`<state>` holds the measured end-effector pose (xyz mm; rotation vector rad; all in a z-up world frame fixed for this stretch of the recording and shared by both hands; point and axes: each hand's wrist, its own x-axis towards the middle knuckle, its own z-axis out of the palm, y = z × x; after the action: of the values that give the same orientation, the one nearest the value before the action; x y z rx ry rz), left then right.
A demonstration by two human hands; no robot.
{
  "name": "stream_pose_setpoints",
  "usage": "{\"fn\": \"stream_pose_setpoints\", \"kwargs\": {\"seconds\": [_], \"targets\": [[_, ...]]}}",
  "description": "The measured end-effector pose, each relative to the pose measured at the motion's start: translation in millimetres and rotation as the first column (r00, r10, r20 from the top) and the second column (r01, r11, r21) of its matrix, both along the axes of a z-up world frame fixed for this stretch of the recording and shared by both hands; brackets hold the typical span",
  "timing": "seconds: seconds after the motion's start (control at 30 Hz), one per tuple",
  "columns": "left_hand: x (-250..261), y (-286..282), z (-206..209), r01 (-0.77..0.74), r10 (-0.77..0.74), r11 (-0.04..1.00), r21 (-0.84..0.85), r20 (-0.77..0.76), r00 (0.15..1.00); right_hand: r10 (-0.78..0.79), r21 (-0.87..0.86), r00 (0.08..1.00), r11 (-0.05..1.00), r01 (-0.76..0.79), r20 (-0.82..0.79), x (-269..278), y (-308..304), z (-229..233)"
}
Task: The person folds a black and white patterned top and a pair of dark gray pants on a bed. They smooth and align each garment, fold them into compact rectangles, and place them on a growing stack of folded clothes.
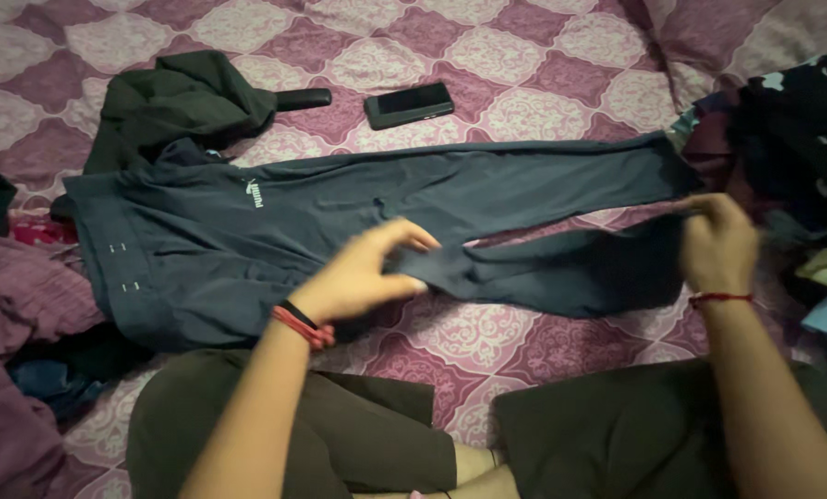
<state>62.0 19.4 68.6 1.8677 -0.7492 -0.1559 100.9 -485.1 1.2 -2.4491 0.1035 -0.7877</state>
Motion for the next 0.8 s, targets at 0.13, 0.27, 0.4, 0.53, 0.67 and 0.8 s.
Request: {"fn": "stream_pose_setpoints", "kwargs": {"seconds": [0.13, 0.27, 0.4, 0.53, 0.67, 0.8], "targets": [[-41, -22, -14, 0.26, -0.255, 0.965, 0.021, -0.129, 0.958, 0.305, -0.217, 0.941, 0.918, -0.332, -0.148, -11, 77, 22], [-62, 7, -25, 0.045, 0.019, 0.952, 0.302, -0.208, 0.978, 0.528, -0.231, 0.806, 0.777, -0.586, -0.268, -33, 137, 25], [-59, 51, -29, -0.212, 0.401, 0.697, 0.685, -0.127, 0.907, 0.638, -0.2, 0.661, 0.642, -0.74, -0.395, -44, 172, 28], [-54, 37, -57, -0.187, 0.356, 0.586, 0.789, -0.042, 0.934, 0.749, -0.16, 0.58, 0.561, -0.813, -0.321, -58, 194, 32], [-50, -7, -91, -0.406, 0.182, 0.428, 0.808, 0.362, 0.914, 0.785, -0.322, 0.54, 0.449, -0.833, -0.304, -67, 225, 21], [-46, -21, -99, -0.458, 0.156, 0.481, 0.748, 0.441, 0.884, 0.704, -0.487, 0.617, 0.425, -0.763, -0.351, -72, 238, 5]]}}
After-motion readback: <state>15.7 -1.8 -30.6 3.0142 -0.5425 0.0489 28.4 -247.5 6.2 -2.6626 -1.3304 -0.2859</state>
